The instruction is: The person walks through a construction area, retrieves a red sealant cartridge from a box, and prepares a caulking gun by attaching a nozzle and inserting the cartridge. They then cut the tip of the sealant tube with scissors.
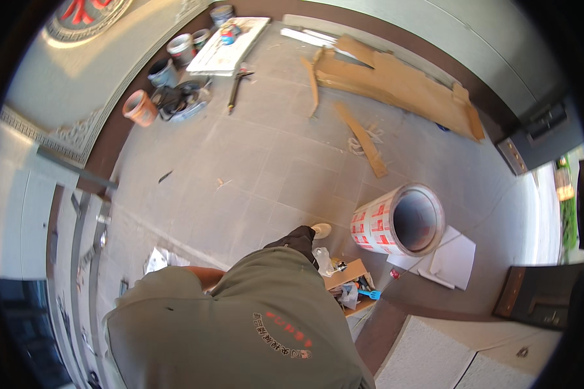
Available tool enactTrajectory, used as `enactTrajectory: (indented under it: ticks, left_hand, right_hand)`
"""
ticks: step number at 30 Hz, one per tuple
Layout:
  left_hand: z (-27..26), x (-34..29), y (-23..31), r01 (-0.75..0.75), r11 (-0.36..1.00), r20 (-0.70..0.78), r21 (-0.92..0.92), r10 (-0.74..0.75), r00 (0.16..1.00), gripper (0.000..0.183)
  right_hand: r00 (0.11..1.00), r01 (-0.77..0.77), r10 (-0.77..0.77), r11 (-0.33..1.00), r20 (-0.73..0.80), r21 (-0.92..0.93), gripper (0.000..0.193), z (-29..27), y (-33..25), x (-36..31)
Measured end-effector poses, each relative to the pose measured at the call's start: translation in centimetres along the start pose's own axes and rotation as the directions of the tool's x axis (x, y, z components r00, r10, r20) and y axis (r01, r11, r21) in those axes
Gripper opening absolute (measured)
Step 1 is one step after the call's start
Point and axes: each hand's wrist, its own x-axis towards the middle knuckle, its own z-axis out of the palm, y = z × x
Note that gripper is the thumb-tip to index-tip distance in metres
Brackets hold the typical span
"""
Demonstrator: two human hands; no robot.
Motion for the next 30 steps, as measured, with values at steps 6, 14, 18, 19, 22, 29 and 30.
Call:
enactTrajectory:
  ticks: [6,14,18,19,22,29,30]
  left_hand:
    - [1.4,-3.4,-5.0,-0.081,0.967,-0.09,-0.24,0.061,0.994,0.026]
    - [1.4,-3.8,-13.1,-0.064,0.922,-0.095,-0.382,0.029,0.995,0.028]
    - [-0.5,-2.9,-19.3,0.007,0.907,-0.038,-0.42,-0.026,0.999,0.029]
    - [-1.5,-2.5,-20.7,0.019,0.905,-0.025,-0.426,-0.032,0.999,0.029]
    - [-5.4,-0.8,-24.4,0.043,0.9,0.009,-0.434,-0.043,0.999,0.03]
    - [-22.0,2.0,-32.2,-0.051,0.967,-0.181,-0.249,0.005,0.983,0.032]
    - [-24.9,1.7,-33.5,-0.052,0.975,-0.303,-0.216,-0.016,0.953,0.032]
  right_hand:
    - [0.989,0.022,0.006,0.982,0.148,-0.187,0.045,2.8,-0.6,-2.2]
    - [0.984,0.094,-0.049,0.959,0.169,-0.267,0.045,7.4,-4.4,-3.3]
    - [0.985,0.108,-0.055,0.936,0.166,-0.334,0.046,12.2,-6.3,-4.6]
    - [0.984,0.114,-0.056,0.927,0.167,-0.358,0.046,13.8,-6.8,-4.9]
    - [0.98,0.159,-0.083,0.874,0.183,-0.459,0.046,19.8,-8.3,-5.3]
    - [0.845,0.534,-0.364,0.532,0.392,-0.657,0.046,36.4,-16.8,-3.0]
    - [0.859,0.509,-0.291,0.578,0.421,-0.638,0.046,38.5,-19.7,-2.1]
